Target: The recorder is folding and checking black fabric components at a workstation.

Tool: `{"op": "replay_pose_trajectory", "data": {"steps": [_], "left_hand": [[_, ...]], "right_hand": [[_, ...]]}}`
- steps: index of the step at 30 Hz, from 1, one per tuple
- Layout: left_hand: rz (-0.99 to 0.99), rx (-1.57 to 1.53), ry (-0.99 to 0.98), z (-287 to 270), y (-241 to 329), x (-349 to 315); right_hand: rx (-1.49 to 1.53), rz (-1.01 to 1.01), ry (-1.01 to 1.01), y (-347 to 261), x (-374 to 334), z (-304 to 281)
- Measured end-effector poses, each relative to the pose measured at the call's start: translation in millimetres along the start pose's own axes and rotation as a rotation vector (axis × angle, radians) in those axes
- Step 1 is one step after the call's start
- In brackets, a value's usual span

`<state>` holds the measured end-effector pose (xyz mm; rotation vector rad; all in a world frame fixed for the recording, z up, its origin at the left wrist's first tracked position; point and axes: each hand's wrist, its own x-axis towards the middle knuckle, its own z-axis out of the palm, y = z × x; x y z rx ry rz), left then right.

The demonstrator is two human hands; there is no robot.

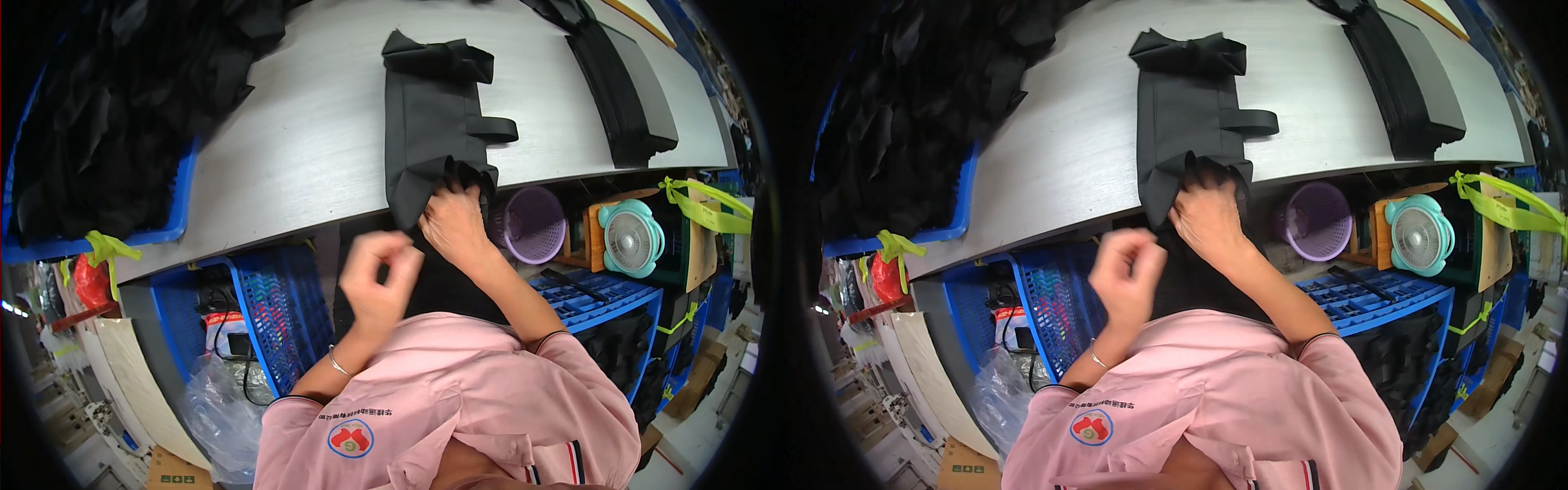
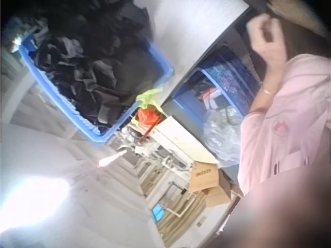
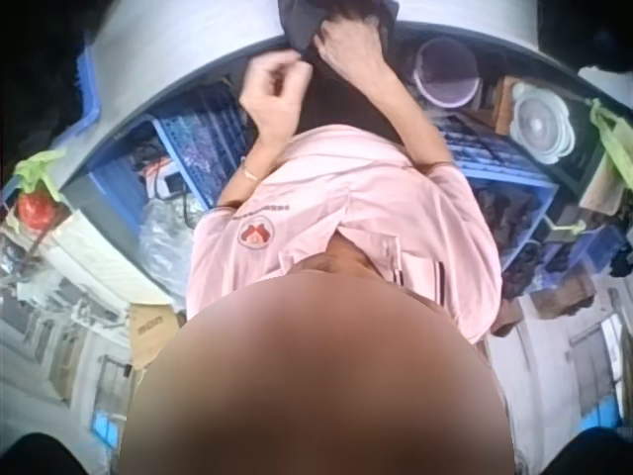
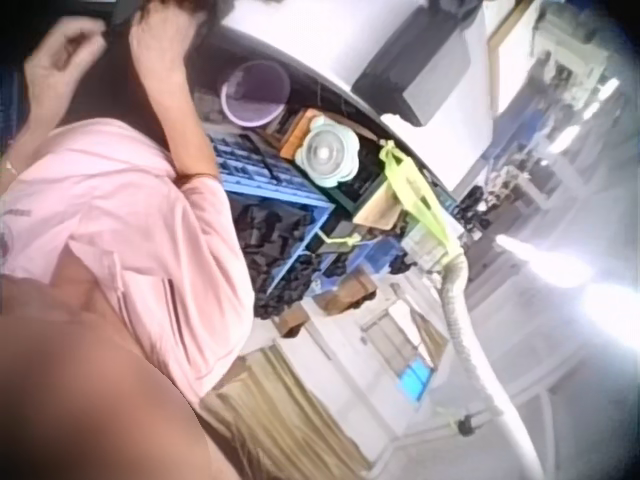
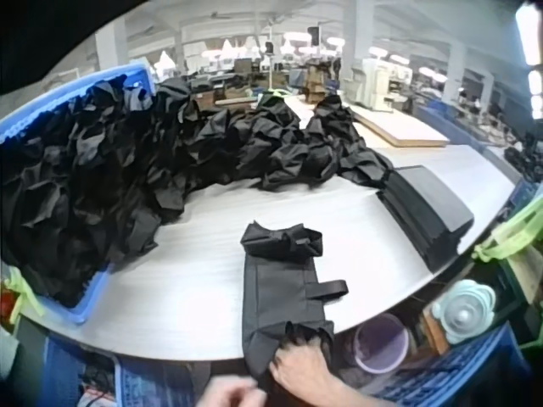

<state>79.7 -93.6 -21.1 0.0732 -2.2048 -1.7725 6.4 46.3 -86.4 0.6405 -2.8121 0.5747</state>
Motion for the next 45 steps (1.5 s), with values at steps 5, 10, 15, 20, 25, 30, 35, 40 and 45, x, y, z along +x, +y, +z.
{"op": "replay_pose_trajectory", "data": {"steps": [5, 10, 15, 20, 25, 30, 35, 40, 45], "left_hand": [[-0.349, -0.573, -0.085, -11, -45, 40], [-0.440, -0.728, -0.153, 1, -50, 43], [-0.414, -0.622, -0.197, 1, -39, 26], [-0.445, -0.652, -0.366, -4, -42, 13], [-0.382, -0.764, -0.360, -14, -47, 23], [-0.503, -0.997, -0.473, -19, -58, 24], [-0.809, -0.806, -0.274, -2, -78, 21], [-0.610, -1.126, -0.664, 16, -57, 22], [-0.365, -0.671, -0.828, 52, -25, 15]], "right_hand": [[0.204, -0.188, -0.019, -21, -44, -6], [0.550, -0.113, -0.032, -22, -65, -68], [0.383, 0.284, 0.494, 5, -54, -111], [1.371, 0.560, -0.018, 24, -55, -105], [1.637, 0.398, -0.259, 26, -70, -94], [1.814, 0.403, -0.058, 29, -79, -79], [1.710, 0.292, -0.094, 22, -102, -88], [1.691, 0.424, 0.191, 35, -131, -92], [1.529, 1.041, 0.583, 82, -215, -117]]}}
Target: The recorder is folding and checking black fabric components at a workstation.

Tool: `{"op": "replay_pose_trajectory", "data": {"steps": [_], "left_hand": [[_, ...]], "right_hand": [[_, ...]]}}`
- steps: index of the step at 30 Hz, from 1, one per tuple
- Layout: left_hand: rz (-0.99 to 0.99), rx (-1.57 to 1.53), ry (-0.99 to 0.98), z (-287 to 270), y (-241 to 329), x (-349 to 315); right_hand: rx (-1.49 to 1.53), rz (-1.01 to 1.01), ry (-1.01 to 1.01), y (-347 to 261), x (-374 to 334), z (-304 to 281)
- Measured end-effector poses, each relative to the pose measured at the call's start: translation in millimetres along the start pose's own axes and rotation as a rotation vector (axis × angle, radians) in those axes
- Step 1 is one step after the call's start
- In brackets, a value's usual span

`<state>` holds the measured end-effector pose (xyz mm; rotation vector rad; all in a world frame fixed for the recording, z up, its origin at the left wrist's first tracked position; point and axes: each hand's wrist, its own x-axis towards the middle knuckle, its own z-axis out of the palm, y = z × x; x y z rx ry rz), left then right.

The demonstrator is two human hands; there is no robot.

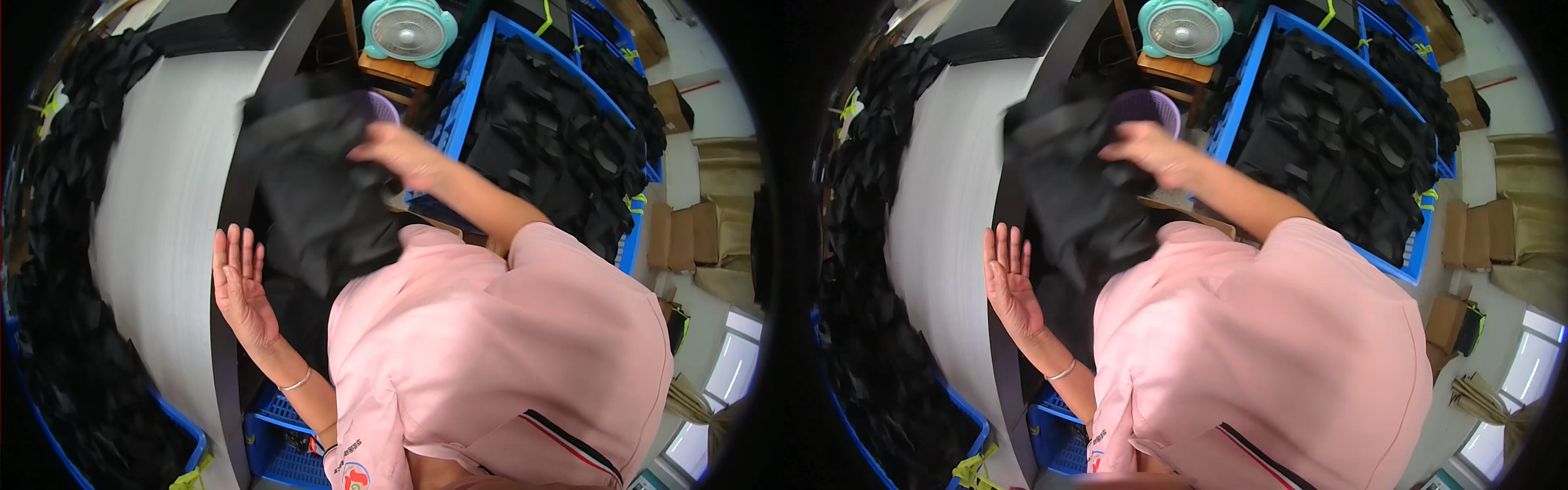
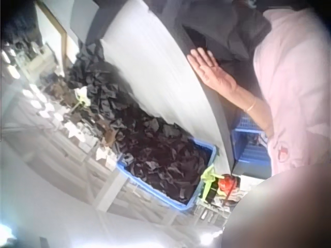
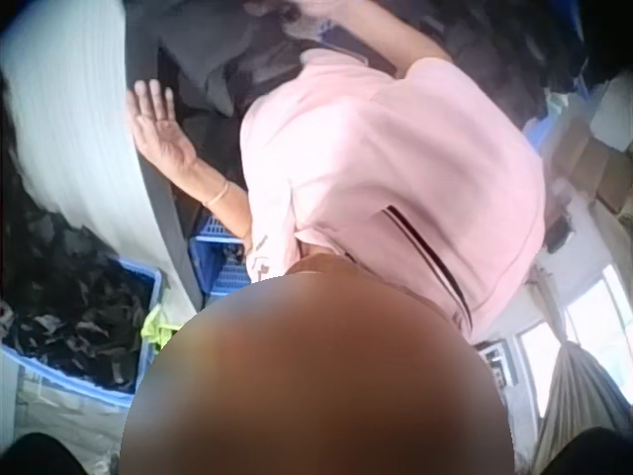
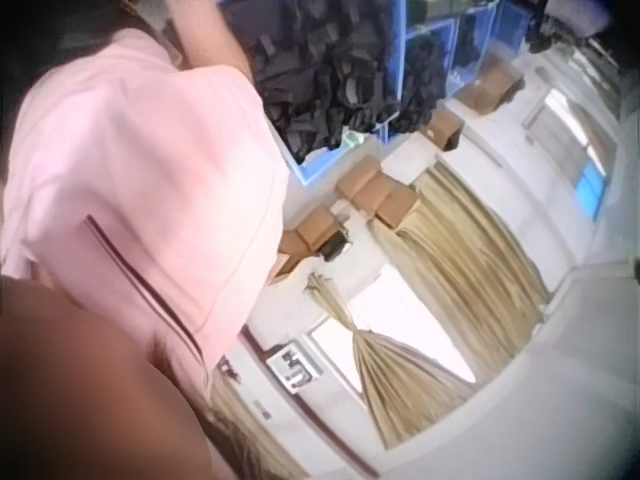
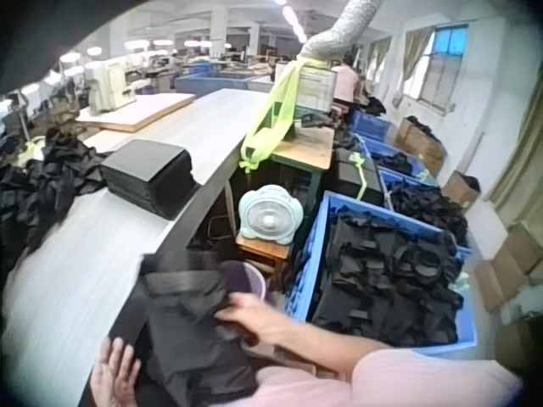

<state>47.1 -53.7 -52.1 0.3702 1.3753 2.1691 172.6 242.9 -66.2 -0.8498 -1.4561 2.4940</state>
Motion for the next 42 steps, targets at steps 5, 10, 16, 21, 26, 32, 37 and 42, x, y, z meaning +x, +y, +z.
{"op": "replay_pose_trajectory", "data": {"steps": [5, 10, 16, 21, 26, 32, 37, 42], "left_hand": [[-0.139, 0.107, 0.106, 4, -8, 5], [-0.213, 0.052, 0.135, -15, -19, 2], [-0.162, 0.038, 0.159, -17, -5, 3], [-0.072, 0.027, 0.176, -31, 21, 6], [0.085, 0.327, 0.438, -118, 62, 31], [0.248, 0.576, 0.872, -253, 140, 113], [0.249, 0.309, 0.983, -293, 169, 143], [0.513, 0.351, 1.152, -276, 164, 129]], "right_hand": [[-0.087, -0.083, 0.413, -33, -89, -195], [-0.407, -0.071, 0.907, -8, -237, -377], [-1.631, 0.469, 1.211, 139, -235, -492], [-1.543, 0.810, 0.737, 193, -196, -487], [-2.016, 0.788, 0.595, 78, -213, -442], [-2.156, 0.548, 0.704, -19, -113, -335], [-2.157, 0.129, 0.391, -25, -12, -172], [-1.951, -0.486, 0.046, -10, 41, -4]]}}
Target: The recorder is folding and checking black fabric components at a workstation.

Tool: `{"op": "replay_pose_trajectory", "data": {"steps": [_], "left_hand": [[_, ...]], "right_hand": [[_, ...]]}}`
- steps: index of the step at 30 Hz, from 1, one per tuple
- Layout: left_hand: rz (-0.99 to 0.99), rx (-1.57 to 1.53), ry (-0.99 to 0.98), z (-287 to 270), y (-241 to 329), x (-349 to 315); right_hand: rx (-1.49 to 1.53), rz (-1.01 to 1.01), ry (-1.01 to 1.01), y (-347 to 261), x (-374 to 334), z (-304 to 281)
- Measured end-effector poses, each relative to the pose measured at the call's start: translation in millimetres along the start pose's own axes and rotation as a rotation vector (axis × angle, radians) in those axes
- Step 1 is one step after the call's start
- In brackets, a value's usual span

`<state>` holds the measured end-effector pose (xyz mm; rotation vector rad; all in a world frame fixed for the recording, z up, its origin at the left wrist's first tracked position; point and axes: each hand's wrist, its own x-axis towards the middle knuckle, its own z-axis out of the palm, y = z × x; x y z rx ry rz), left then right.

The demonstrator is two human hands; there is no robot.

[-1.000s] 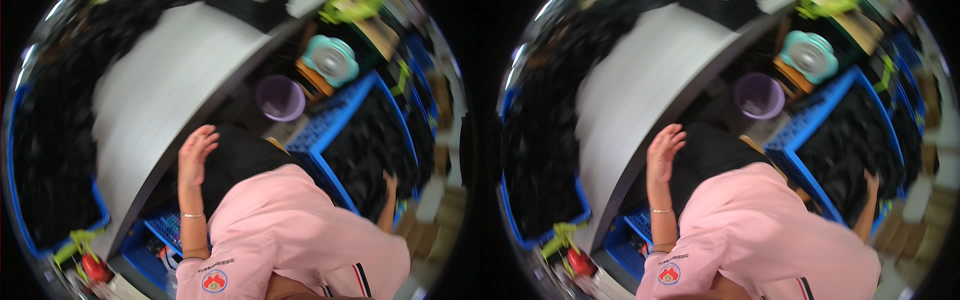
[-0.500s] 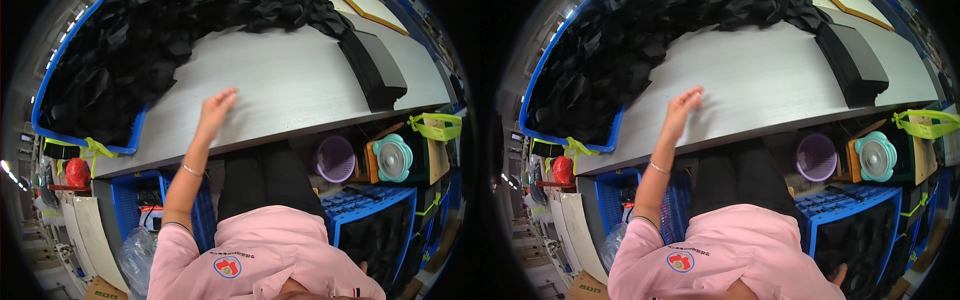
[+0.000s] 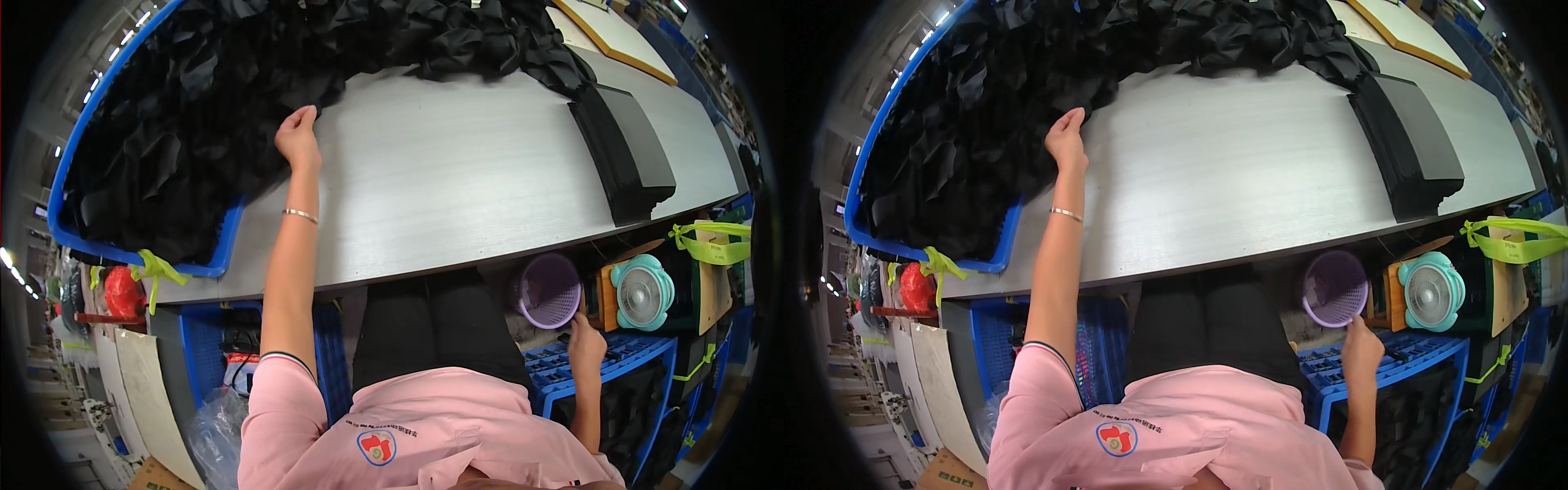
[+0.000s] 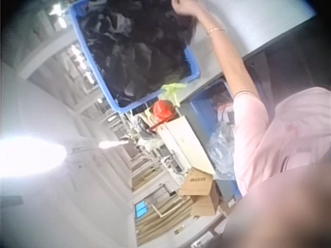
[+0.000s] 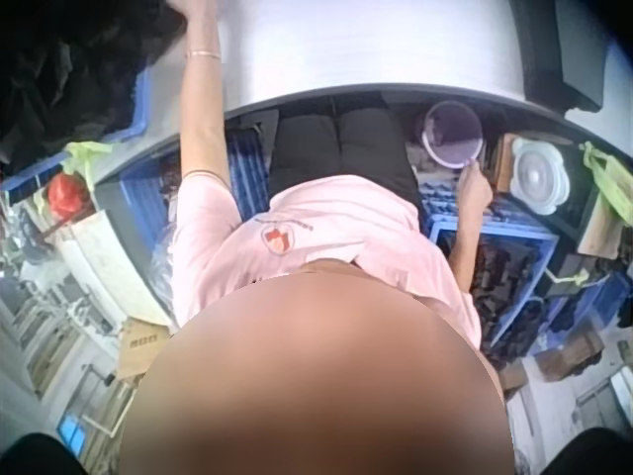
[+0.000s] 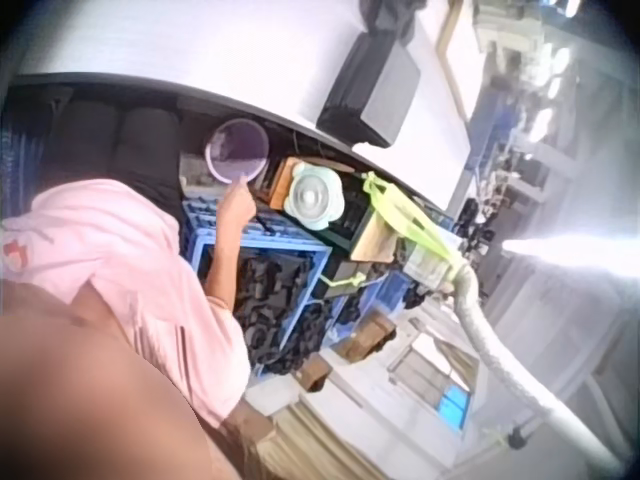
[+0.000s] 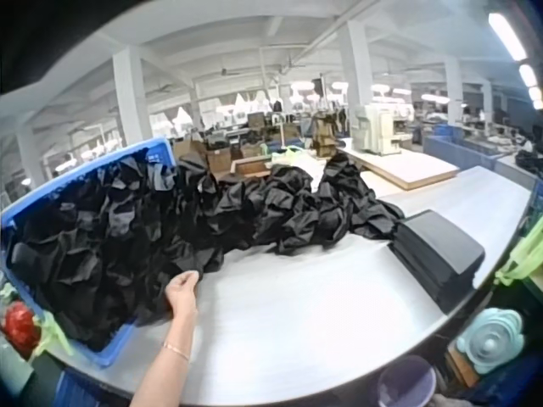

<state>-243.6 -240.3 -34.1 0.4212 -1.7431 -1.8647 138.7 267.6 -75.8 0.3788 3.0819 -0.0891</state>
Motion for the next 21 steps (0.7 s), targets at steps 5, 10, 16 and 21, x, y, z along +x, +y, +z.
{"op": "replay_pose_trajectory", "data": {"steps": [5, 10, 16, 21], "left_hand": [[0.237, -0.027, -0.007, -9, 22, -87], [0.512, 0.453, -0.439, -15, 36, -205], [0.689, 0.395, -0.795, -10, 42, -289], [0.402, 0.237, -0.393, 4, 56, -295]], "right_hand": [[0.298, -0.486, 0.354, -117, 62, -29], [0.950, -0.540, 0.354, -213, 88, -52], [1.147, -0.301, 0.294, -235, 112, -43], [1.417, -0.314, 0.177, -201, 86, -28]]}}
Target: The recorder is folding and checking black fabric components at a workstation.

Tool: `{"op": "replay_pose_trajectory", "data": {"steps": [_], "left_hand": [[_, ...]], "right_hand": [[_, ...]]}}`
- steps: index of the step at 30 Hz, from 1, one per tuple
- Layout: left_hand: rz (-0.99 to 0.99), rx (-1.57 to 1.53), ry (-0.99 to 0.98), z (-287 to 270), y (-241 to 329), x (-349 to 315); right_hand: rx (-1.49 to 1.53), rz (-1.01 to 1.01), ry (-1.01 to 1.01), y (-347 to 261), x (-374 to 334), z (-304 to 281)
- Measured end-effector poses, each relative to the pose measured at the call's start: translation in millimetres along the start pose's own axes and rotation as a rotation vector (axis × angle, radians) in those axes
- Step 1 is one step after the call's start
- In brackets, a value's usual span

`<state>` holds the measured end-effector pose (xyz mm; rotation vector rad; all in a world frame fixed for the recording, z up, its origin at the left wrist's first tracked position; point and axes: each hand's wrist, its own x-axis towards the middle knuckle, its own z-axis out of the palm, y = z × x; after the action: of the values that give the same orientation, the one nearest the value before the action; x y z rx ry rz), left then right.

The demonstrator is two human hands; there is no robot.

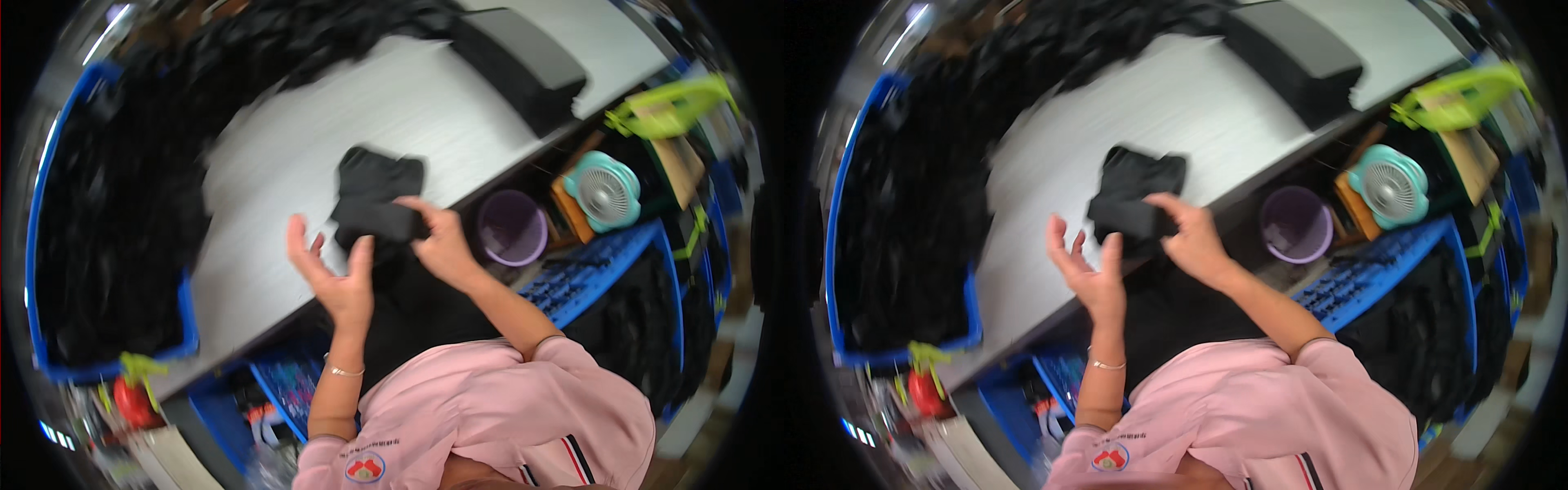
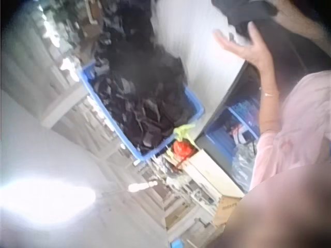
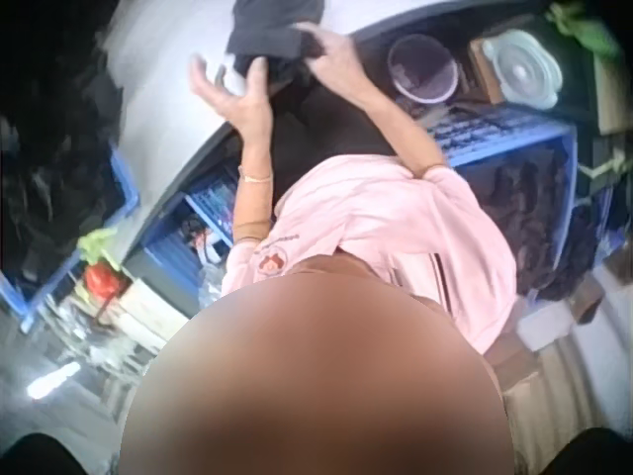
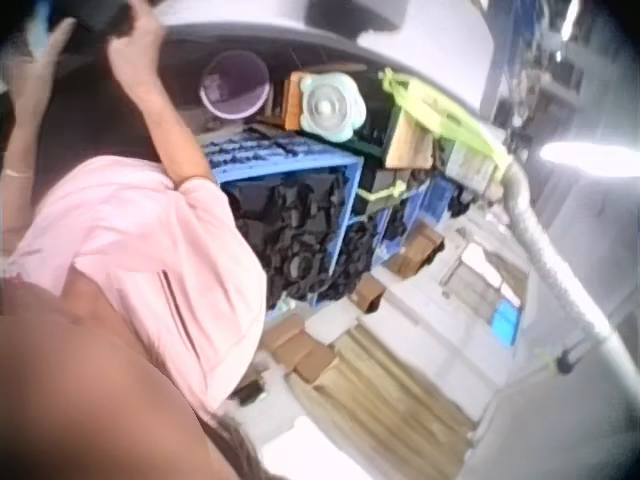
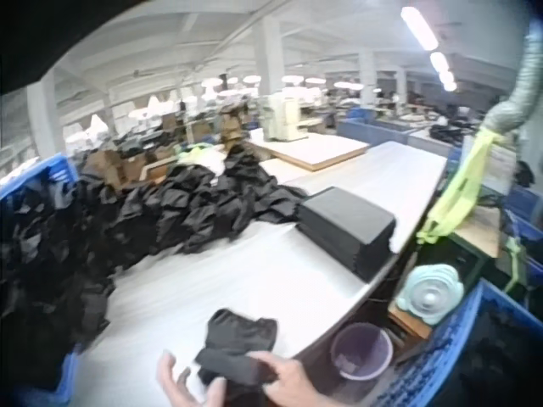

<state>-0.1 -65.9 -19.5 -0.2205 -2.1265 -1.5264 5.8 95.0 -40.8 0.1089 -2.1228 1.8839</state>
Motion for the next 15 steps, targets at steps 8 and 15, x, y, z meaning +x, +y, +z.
{"op": "replay_pose_trajectory", "data": {"steps": [8, 15], "left_hand": [[-0.657, -0.673, -0.446, 3, 1, 7], [-0.304, -0.595, -0.413, 21, 23, -3]], "right_hand": [[0.022, 0.146, 0.330, 0, -16, -34], [-0.779, -1.069, 0.319, -30, -57, -33]]}}
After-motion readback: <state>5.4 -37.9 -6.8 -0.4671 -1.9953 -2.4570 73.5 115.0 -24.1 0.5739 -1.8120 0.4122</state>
